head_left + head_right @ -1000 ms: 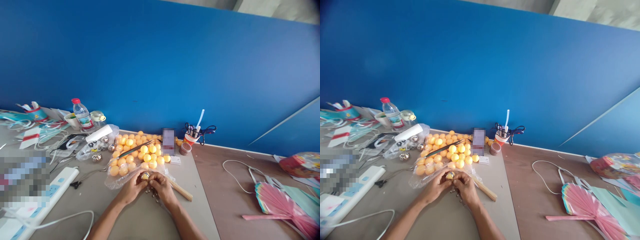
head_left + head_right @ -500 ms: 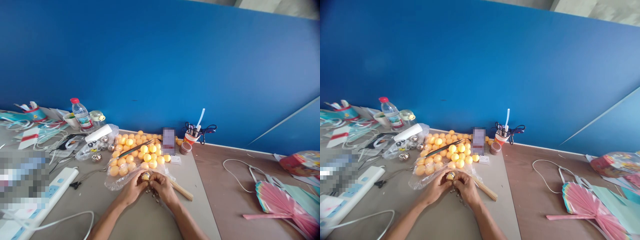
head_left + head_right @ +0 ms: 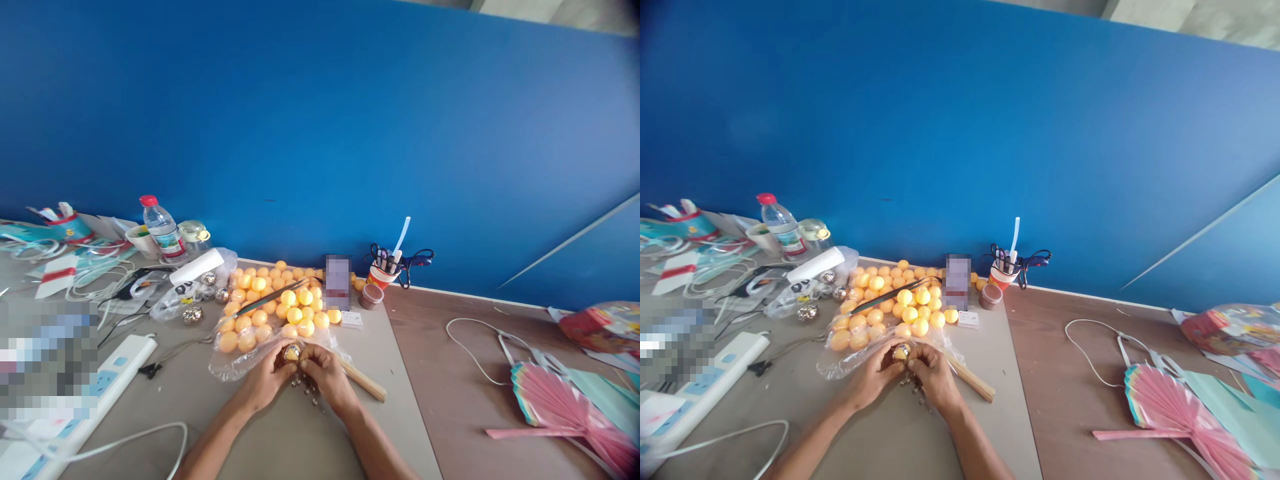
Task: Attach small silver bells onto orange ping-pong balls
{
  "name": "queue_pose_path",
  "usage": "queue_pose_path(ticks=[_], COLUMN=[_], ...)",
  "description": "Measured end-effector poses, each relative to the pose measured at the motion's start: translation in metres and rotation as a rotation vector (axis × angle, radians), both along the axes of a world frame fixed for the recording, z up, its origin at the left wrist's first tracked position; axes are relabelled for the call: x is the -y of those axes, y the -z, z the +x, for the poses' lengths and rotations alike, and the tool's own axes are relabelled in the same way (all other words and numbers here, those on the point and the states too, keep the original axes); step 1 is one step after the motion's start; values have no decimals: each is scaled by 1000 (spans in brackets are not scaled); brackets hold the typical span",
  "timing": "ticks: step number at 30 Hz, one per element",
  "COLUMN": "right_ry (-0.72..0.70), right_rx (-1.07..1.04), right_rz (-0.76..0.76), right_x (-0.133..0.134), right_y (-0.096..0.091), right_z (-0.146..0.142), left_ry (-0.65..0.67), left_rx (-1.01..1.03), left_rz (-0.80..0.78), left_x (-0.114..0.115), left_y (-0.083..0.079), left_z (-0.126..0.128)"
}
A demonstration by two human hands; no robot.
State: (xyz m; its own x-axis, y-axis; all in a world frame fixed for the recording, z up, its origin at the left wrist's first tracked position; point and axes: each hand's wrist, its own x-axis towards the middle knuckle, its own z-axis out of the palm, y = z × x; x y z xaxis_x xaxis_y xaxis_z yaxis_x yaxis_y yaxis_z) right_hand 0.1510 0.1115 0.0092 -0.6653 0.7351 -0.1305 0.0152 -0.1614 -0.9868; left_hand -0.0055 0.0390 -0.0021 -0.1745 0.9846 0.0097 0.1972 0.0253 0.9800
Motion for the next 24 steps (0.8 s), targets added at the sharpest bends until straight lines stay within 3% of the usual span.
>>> queue_pose_path(ticks=[14, 20, 24], right_ry=[-24, -6, 45], right_rx=[9, 20, 31], right_rz=[57, 41, 18], right_x=[-1, 0, 2], right_y=[4, 0, -1], right_z=[2, 0, -3], left_ry=[37, 12, 13], left_rx=[13, 1, -17], left_rz=[10, 43, 59], left_x=[0, -1, 0], left_y=[1, 8, 4], left_z=[0, 0, 2])
